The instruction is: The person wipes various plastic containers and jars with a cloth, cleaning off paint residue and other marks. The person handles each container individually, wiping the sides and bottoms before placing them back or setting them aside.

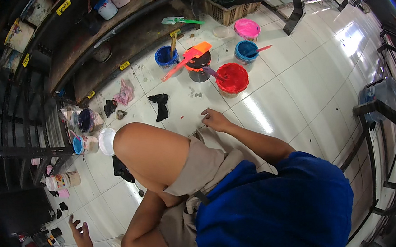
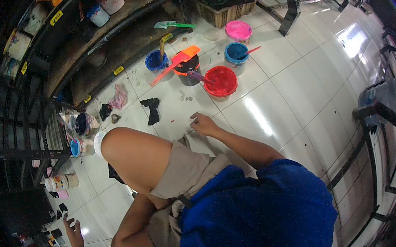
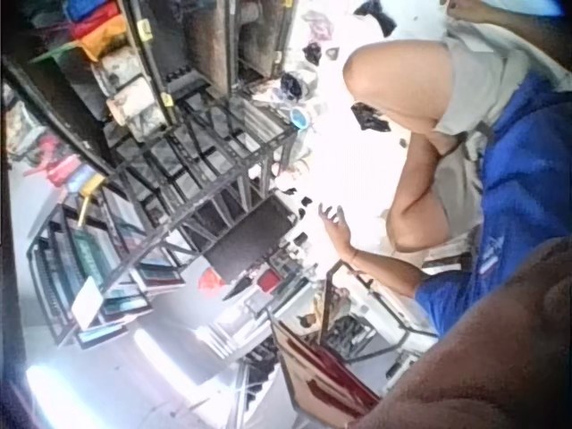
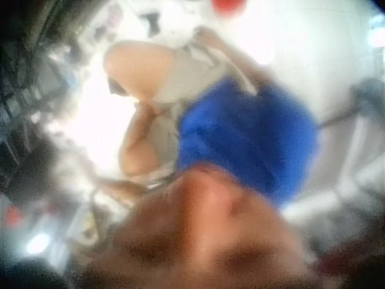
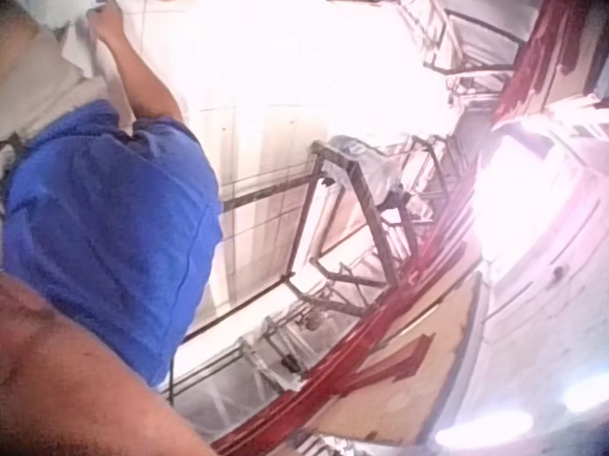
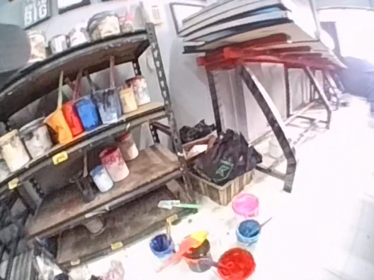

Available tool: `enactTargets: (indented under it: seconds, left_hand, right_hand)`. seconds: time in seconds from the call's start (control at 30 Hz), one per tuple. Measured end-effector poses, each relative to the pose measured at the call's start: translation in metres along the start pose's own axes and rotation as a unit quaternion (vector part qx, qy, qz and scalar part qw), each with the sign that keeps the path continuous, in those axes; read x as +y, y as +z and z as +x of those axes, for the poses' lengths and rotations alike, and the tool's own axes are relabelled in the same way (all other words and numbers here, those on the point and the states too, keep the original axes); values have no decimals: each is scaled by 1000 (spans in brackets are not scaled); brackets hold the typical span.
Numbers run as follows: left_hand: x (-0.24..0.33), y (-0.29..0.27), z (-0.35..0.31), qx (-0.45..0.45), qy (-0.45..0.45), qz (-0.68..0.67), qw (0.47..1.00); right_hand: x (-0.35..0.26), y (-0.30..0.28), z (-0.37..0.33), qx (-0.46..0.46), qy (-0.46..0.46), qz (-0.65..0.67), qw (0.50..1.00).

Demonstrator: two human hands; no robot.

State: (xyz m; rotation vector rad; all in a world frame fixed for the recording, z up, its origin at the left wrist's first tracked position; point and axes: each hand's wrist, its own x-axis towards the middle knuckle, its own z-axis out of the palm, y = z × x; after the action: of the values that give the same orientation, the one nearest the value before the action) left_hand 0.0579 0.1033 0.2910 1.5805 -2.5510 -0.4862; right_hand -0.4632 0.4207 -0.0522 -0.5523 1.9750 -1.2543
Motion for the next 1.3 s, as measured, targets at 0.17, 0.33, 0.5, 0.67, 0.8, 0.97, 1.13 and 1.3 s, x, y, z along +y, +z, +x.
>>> enactTargets:
  seconds: [0.17,0.33,0.5,0.67,0.8,0.97,1.13,1.3]
  left_hand:
    - [-55,50,36,-29,9,-12,999]
    - [-141,108,56,-77,-65,-44,994]
    - [-206,165,63,-103,-97,-67,988]
    - [-248,206,56,-91,-104,-70,988]
    - [-256,226,45,-107,-167,-164,966]
    - [-254,225,43,-121,-215,-211,946]
    - [-258,228,39,-110,-237,-199,945]
    - [-257,226,37,-111,-238,-208,942]
  right_hand:
    - [-14,16,17,5,-4,-59,998]
    - [-14,16,21,28,20,-116,993]
    - [-12,10,43,107,15,-130,986]
    - [-9,5,73,212,25,-159,964]
    - [-6,1,76,273,49,-190,942]
    - [2,3,72,303,45,-217,927]
    - [-7,1,72,337,64,-159,926]
    - [-11,-9,72,335,95,-168,922]
